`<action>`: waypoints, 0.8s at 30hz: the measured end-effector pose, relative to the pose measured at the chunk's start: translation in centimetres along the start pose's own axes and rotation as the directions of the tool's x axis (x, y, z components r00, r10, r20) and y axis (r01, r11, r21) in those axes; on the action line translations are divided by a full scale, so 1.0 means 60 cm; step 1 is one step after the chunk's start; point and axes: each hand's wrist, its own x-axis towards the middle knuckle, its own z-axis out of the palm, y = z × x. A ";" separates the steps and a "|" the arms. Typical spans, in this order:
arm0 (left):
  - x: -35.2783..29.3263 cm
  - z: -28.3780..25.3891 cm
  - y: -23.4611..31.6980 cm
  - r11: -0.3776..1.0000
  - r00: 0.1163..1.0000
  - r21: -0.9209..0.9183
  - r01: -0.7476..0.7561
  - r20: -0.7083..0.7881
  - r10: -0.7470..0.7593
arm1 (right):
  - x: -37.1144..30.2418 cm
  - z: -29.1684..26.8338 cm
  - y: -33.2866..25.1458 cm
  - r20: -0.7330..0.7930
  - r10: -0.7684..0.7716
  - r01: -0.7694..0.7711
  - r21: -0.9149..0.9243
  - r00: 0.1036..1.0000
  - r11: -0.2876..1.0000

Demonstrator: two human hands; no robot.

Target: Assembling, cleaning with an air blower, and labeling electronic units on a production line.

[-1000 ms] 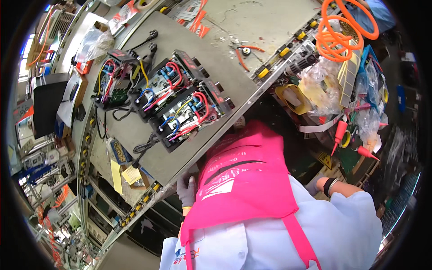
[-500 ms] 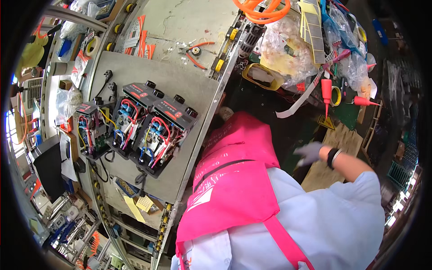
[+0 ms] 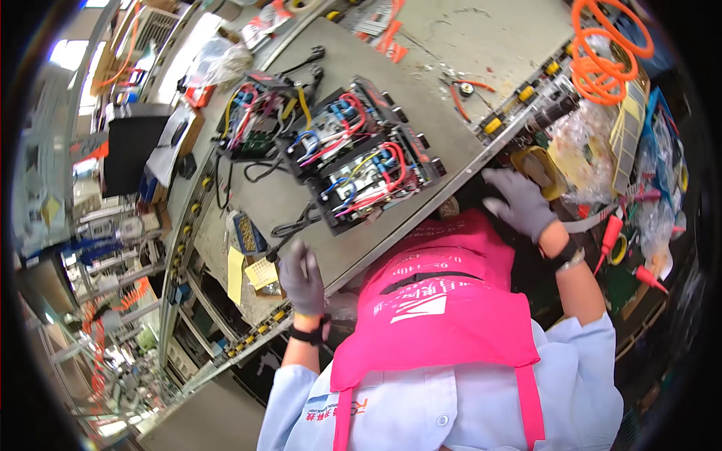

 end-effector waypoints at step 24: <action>-0.065 0.022 -0.023 0.968 0.961 0.012 -0.249 0.126 0.245 | 0.099 0.200 -0.081 0.363 -0.282 0.246 0.143 0.888 0.959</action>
